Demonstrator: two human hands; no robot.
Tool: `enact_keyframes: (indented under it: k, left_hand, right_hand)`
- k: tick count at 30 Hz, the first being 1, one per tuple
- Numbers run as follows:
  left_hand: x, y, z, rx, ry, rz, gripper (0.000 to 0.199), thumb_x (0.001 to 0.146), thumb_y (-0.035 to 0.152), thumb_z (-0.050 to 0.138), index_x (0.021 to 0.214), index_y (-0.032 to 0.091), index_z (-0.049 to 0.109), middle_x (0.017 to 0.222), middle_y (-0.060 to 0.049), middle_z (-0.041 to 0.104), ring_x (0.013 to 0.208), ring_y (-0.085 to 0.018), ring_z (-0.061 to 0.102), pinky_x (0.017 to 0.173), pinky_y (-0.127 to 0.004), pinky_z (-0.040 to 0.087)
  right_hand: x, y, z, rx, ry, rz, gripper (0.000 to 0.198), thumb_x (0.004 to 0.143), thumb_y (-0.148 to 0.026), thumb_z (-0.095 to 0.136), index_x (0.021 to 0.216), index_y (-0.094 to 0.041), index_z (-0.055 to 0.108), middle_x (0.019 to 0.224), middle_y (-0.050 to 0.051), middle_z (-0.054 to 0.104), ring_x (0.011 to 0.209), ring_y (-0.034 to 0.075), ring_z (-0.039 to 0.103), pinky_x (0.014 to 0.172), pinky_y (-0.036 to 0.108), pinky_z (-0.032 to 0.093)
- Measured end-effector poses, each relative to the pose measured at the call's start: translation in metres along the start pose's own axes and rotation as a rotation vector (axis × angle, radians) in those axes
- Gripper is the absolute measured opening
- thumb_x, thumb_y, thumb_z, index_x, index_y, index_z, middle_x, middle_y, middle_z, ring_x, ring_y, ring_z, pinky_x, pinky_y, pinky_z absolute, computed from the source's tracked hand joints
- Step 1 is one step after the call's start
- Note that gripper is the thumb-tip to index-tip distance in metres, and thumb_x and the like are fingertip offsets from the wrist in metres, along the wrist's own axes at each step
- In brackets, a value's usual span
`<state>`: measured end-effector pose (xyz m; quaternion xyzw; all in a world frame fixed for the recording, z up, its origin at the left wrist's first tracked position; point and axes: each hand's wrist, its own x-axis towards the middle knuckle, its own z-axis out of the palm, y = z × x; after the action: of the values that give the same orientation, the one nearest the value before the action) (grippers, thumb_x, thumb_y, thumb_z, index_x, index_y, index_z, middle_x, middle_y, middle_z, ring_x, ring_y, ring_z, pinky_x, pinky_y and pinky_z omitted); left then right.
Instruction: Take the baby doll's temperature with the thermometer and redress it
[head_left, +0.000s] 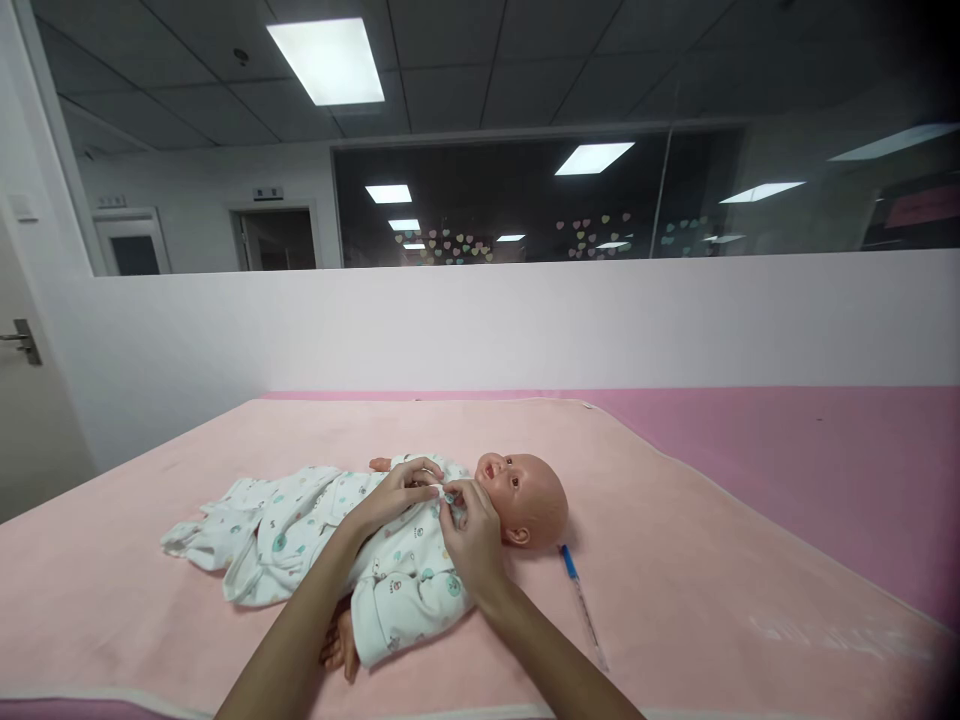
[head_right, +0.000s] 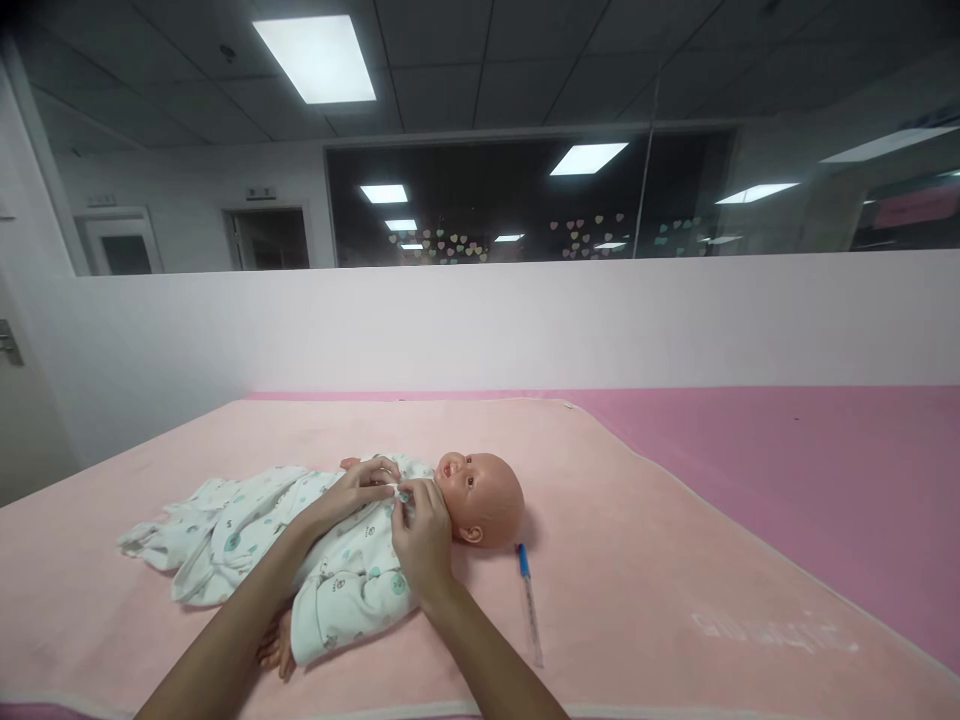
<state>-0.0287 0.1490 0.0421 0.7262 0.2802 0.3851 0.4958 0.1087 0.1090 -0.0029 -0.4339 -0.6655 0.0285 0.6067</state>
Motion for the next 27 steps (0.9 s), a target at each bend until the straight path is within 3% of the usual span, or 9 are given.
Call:
enact_keyframes:
  k: [4,7,12,17,22,27]
  left_hand:
    - [-0.010,0.005,-0.013,0.040,0.068,-0.085,0.030,0.073,0.039,0.056,0.095,0.018,0.058,0.075,-0.001,0.059,0.071,-0.012,0.050,0.066,-0.023,0.036]
    - [-0.021,0.009,-0.023,0.103,0.069,-0.101,0.029,0.073,0.041,0.057,0.090,0.018,0.062,0.085,-0.003,0.060,0.077,-0.013,0.051,0.068,-0.023,0.037]
    - [-0.032,0.006,-0.027,0.258,0.036,-0.071,0.029,0.065,0.039,0.066,0.084,0.016,0.065,0.070,-0.002,0.056,0.068,-0.013,0.049,0.061,-0.024,0.037]
    - [-0.031,0.001,-0.027,0.268,0.011,-0.076,0.035,0.061,0.035,0.070,0.089,0.016,0.065,0.084,-0.006,0.063,0.079,-0.017,0.054,0.069,-0.027,0.042]
    - [-0.033,0.002,-0.030,0.267,0.009,-0.072,0.035,0.060,0.034,0.071,0.090,0.017,0.066,0.097,-0.008,0.064,0.091,-0.021,0.056,0.080,-0.030,0.043]
    - [-0.035,0.003,-0.033,0.269,0.027,-0.102,0.036,0.062,0.036,0.069,0.092,0.017,0.066,0.098,-0.008,0.065,0.094,-0.022,0.056,0.081,-0.031,0.044]
  right_hand:
    - [-0.001,0.000,-0.003,0.052,0.023,0.027,0.008,0.081,-0.020,0.044,0.078,-0.019,0.051,0.077,0.002,0.054,0.070,0.013,0.050,0.064,0.025,0.042]
    - [0.000,0.000,-0.004,0.065,0.025,0.025,0.012,0.083,-0.019,0.040,0.083,-0.019,0.052,0.082,0.003,0.056,0.075,0.014,0.052,0.068,0.025,0.043]
    - [0.001,-0.001,-0.004,-0.022,-0.099,-0.020,0.024,0.081,-0.015,0.038,0.098,-0.020,0.054,0.094,0.004,0.060,0.089,0.017,0.055,0.075,0.028,0.043]
    - [0.001,-0.001,-0.003,-0.060,-0.158,-0.045,0.016,0.081,-0.023,0.046,0.090,-0.022,0.058,0.086,0.000,0.062,0.077,0.014,0.056,0.068,0.025,0.042]
    - [-0.001,0.002,-0.002,-0.025,-0.124,-0.056,0.018,0.080,-0.017,0.044,0.087,-0.022,0.059,0.082,-0.001,0.057,0.064,0.010,0.051,0.059,0.023,0.039]
    - [-0.001,0.000,-0.003,0.022,-0.113,-0.055,0.018,0.076,-0.014,0.046,0.085,-0.021,0.059,0.077,-0.001,0.053,0.056,0.008,0.045,0.054,0.022,0.037]
